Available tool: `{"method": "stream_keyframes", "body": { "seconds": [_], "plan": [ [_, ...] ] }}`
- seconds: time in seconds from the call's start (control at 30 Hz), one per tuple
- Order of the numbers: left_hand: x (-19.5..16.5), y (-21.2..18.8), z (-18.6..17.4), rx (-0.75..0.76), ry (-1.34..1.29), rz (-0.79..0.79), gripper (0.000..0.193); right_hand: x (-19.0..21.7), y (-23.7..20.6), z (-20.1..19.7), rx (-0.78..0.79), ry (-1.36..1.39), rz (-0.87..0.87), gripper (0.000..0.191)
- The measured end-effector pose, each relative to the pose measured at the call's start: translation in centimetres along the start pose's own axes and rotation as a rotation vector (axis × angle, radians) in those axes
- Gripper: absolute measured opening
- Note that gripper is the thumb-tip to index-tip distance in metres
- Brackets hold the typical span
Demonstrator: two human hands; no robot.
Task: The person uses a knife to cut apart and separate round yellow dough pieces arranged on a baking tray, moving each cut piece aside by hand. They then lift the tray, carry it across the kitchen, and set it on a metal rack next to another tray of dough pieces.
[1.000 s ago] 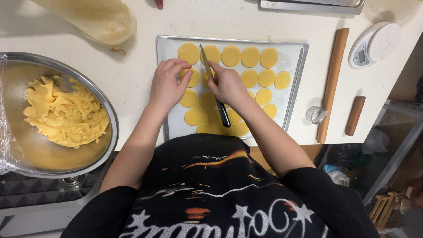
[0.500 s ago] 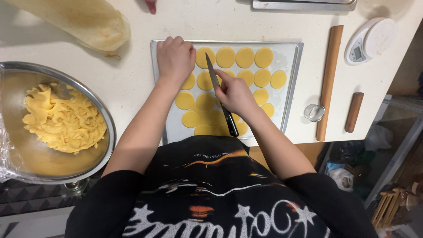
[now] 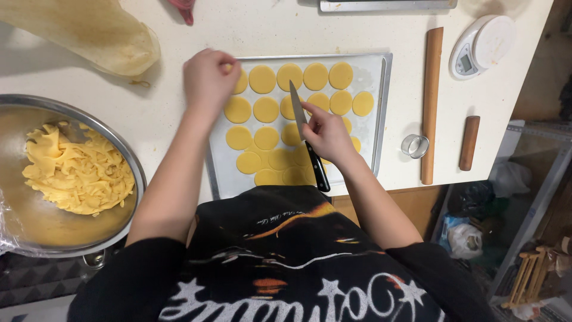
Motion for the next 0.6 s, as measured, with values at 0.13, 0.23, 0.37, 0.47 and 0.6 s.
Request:
{"method": "stream_keyframes", "body": {
  "seconds": [0.13,0.23,0.37,0.47,0.6],
  "plan": [
    [0.2,-5.4,-7.8,-0.147,-0.281,-0.078,0.012,-1.5,-0.8,-0.4,0.007,0.095,-0.017,0.049],
    [0.0,-11.3,-14.2,-0.222,-0.224,-0.100,0.008,-2.6,-1.6,0.0,0.046,0.184,-0.076,0.046],
    [0.6,-18.9,-20.7,-0.369,-0.112,-0.112,0.004,-4.8,-2.6,-1.0,0.015,0.330,-0.060,0.039],
    [2.5,-22.5,-22.9,-0.376,0.108,-0.161,0.006,-7.0,-3.1,-2.6,0.001,0.462,0.089,0.032],
    [7.1,-25.4,-22.6,-0.272,0.234,-0.294,0.010,-8.3,-4.6,-5.2,-0.015,0.407,0.098,0.026]
  ]
}}
Point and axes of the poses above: each hand's wrist, its own y-axis towards the middle knuckle, its own z-axis out of the palm, x = y × z, the point moved 8 cm from there along y, towards the middle knuckle, and after that the axes turned 8 degrees about z, right-handed, at the moved point
